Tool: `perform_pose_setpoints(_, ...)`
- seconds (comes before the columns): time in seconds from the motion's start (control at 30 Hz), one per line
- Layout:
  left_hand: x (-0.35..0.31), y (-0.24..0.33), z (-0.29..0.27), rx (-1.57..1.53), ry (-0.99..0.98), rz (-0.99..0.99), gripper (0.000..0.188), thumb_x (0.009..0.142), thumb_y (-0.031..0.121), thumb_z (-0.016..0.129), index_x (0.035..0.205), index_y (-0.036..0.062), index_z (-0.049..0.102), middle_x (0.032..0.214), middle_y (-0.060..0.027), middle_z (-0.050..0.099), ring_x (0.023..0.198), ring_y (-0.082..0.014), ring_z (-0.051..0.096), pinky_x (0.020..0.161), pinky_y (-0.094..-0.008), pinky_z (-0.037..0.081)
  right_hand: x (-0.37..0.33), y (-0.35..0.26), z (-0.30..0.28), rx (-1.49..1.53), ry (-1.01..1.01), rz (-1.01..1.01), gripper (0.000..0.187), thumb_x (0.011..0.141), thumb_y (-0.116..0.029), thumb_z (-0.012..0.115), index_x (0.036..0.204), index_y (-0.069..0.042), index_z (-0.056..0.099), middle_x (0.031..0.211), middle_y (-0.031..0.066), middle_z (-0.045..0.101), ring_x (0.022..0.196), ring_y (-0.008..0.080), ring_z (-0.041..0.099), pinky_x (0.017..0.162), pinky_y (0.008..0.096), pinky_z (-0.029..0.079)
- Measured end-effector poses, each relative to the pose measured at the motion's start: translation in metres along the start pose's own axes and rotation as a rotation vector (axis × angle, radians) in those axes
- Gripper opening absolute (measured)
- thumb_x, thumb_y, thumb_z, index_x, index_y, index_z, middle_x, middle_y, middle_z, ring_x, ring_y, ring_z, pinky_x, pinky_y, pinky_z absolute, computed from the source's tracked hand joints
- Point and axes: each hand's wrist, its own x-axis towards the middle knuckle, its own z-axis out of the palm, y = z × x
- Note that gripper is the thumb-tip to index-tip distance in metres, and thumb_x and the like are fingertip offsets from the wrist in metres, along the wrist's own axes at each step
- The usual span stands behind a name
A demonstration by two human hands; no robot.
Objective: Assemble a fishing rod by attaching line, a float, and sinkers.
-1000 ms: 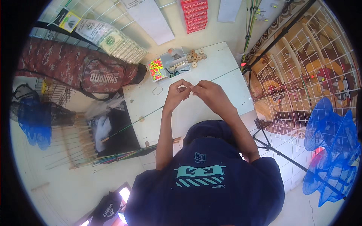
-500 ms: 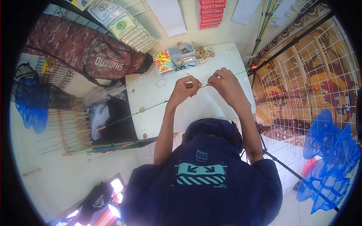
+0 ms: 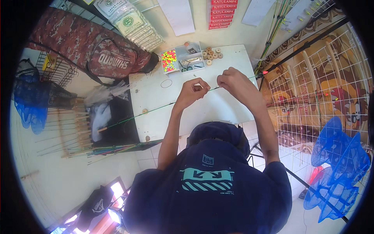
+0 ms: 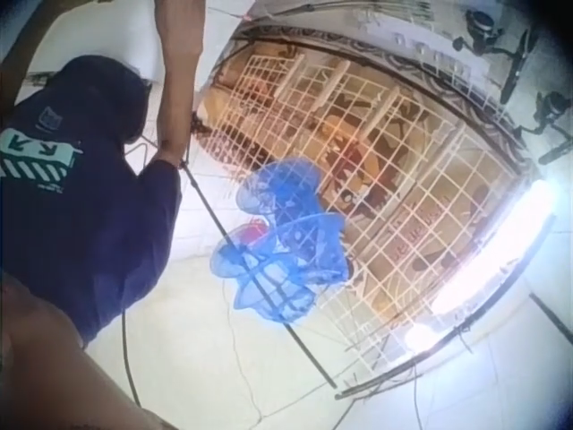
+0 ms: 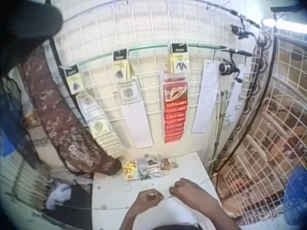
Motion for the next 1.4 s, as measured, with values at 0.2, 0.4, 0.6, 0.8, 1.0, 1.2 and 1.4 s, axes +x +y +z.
perform_pose_setpoints(0.2,0.0,0.0,0.0,0.014,-0.001,-0.032,0.009,0.086,0.007,0.066,0.083,0.0018,0.06,0.088,-0.0049,0.066,0.06,-0.0051,0.052,0.051,-0.0205,0.039,0.007,0.009,0.009,-0.301,0.005,-0.151,0.006,0.081,-0.008,0.062,0.082,-0.004,0.066,0.084,0.0089,0.06,0.089,0.024,0.053,0.085,0.0354,0.043)
perform_pose_setpoints(0.4,-0.001,0.002,0.002,0.005,-0.003,-0.018,0.009,0.084,0.006,0.068,0.081,0.0023,0.061,0.088,-0.0056,0.066,0.061,-0.0056,0.055,0.05,-0.0207,0.04,0.007,0.011,0.007,-0.124,0.012,-0.142,0.007,0.082,-0.008,0.063,0.086,-0.003,0.066,0.084,0.0098,0.061,0.088,0.0264,0.056,0.081,0.0368,0.045)
perform_pose_setpoints(0.6,-0.003,0.001,-0.001,0.034,-0.01,-0.009,0.012,0.08,0.004,0.074,0.08,0.003,0.061,0.088,-0.0055,0.067,0.066,-0.0069,0.059,0.049,-0.021,0.041,0.009,0.006,-0.004,0.111,-0.073,-0.012,0.008,0.083,-0.008,0.06,0.085,0.0,0.062,0.085,0.0143,0.06,0.084,0.0334,0.061,0.076,0.0426,0.049)
perform_pose_setpoints(0.8,-0.002,0.004,0.001,0.043,0.002,-0.012,0.011,0.08,0.002,0.073,0.08,0.0016,0.062,0.088,-0.0061,0.067,0.068,-0.0084,0.061,0.055,-0.022,0.046,0.007,0.01,0.005,-0.013,-0.085,-0.009,0.01,0.085,-0.009,0.058,0.083,0.001,0.06,0.084,0.0156,0.059,0.083,0.0339,0.061,0.076,0.0433,0.049)
perform_pose_setpoints(1.0,0.0,-0.003,0.0,-0.001,-0.026,0.017,0.009,0.079,0.001,0.072,0.081,-0.0004,0.063,0.084,-0.0072,0.069,0.069,-0.008,0.062,0.061,-0.0222,0.05,0.01,0.013,0.006,-0.011,-0.074,-0.033,0.008,0.084,-0.007,0.057,0.083,0.0,0.061,0.085,0.0158,0.059,0.083,0.0336,0.06,0.075,0.0422,0.048)
perform_pose_setpoints(1.2,0.0,-0.004,-0.002,0.008,-0.031,0.024,0.011,0.079,0.002,0.073,0.086,-0.0002,0.065,0.081,-0.0062,0.069,0.067,-0.0062,0.06,0.057,-0.0211,0.046,0.011,0.017,0.004,0.059,-0.068,-0.082,0.007,0.084,-0.008,0.061,0.082,-0.001,0.063,0.084,0.0136,0.059,0.084,0.032,0.061,0.075,0.0408,0.048)
perform_pose_setpoints(1.4,-0.002,-0.001,-0.001,0.059,-0.042,0.027,0.018,0.081,0.0,0.07,0.099,0.0014,0.072,0.081,-0.0028,0.068,0.067,-0.0037,0.055,0.058,-0.0199,0.043,0.016,0.013,0.001,0.005,-0.164,-0.025,0.008,0.085,-0.009,0.061,0.083,-0.001,0.061,0.085,0.0136,0.06,0.087,0.0316,0.059,0.078,0.0398,0.048)
